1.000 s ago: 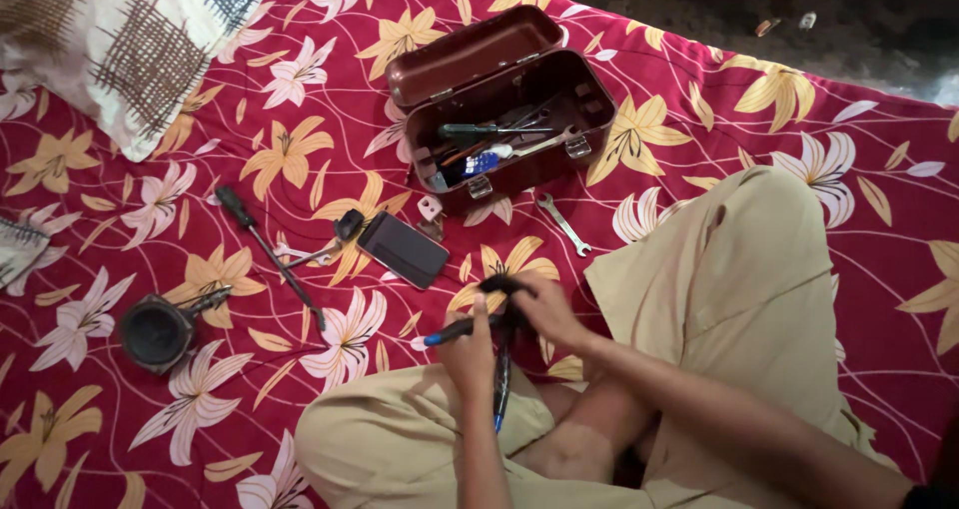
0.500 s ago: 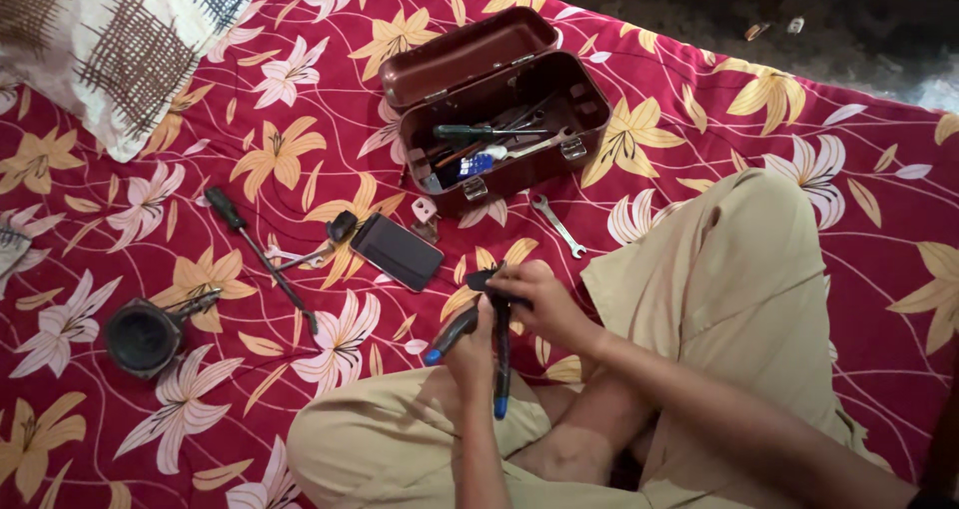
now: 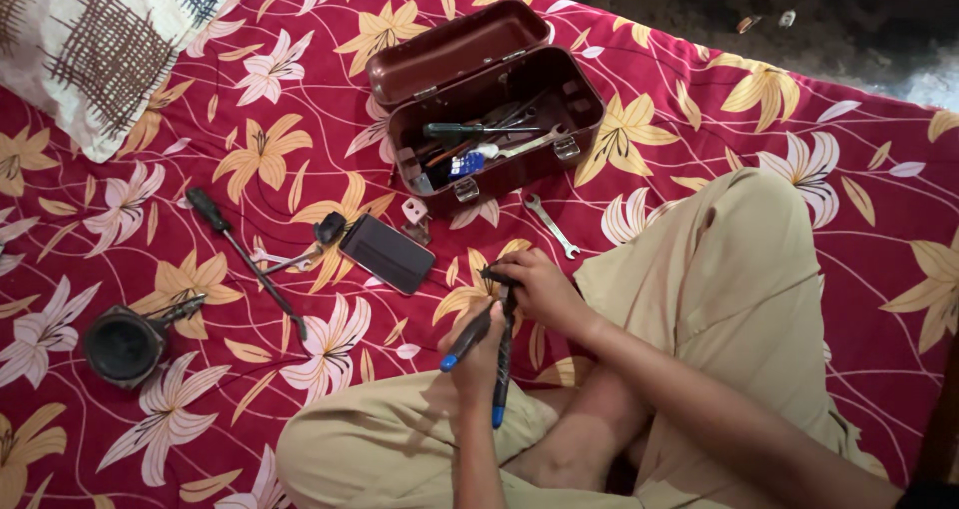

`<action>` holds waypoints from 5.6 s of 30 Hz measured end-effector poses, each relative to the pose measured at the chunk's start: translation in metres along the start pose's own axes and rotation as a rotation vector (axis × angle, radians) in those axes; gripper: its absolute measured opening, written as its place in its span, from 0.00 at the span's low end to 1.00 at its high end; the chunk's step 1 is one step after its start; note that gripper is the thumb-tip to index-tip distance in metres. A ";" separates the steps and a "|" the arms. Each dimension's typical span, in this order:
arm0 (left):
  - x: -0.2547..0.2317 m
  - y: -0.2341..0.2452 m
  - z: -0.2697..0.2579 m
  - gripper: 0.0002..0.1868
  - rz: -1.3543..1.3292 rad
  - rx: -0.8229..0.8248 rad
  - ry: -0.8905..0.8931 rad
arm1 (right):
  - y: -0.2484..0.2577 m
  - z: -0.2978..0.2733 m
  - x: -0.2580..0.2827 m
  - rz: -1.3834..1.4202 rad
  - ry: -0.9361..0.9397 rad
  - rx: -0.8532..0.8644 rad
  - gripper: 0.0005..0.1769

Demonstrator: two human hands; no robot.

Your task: The person sits on a bed and uses pliers to strip the insulation from a black wire. They repeatedly reposition the wire and use the pliers to cut and pull away the outer sheath, exposing the inner conductors.

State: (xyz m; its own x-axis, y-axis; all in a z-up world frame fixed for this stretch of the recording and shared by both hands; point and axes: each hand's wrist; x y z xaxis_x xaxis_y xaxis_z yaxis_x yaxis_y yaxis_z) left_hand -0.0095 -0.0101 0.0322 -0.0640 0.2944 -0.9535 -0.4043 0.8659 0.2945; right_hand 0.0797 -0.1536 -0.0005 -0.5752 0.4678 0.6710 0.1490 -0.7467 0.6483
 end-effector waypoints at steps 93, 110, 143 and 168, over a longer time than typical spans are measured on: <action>0.155 -0.045 0.006 0.09 -1.095 -0.068 0.591 | -0.016 -0.016 0.030 -0.181 -0.309 0.442 0.40; 0.105 -0.021 0.007 0.14 -0.402 -0.010 0.108 | -0.011 -0.008 0.018 0.291 -0.089 -0.032 0.23; 0.074 -0.004 0.004 0.17 -0.312 -0.031 -0.045 | 0.006 -0.008 0.005 0.202 0.051 0.220 0.26; 0.131 -0.016 0.019 0.17 -0.843 -0.058 0.422 | -0.028 -0.026 -0.021 -0.245 0.527 0.267 0.30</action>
State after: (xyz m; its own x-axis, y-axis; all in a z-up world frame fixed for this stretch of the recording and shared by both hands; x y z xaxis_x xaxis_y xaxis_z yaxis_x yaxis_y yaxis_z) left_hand 0.0055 0.0225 -0.0964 -0.0502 -0.6004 -0.7981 -0.5123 0.7015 -0.4955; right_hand 0.0672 -0.1548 -0.0423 -0.9261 0.2642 0.2691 0.1191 -0.4722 0.8734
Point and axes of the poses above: each hand's wrist, its own z-axis towards the middle knuckle, its own y-axis out of the back of the hand, x = y × z, and after that the axes turned 4 degrees about y, right-handed
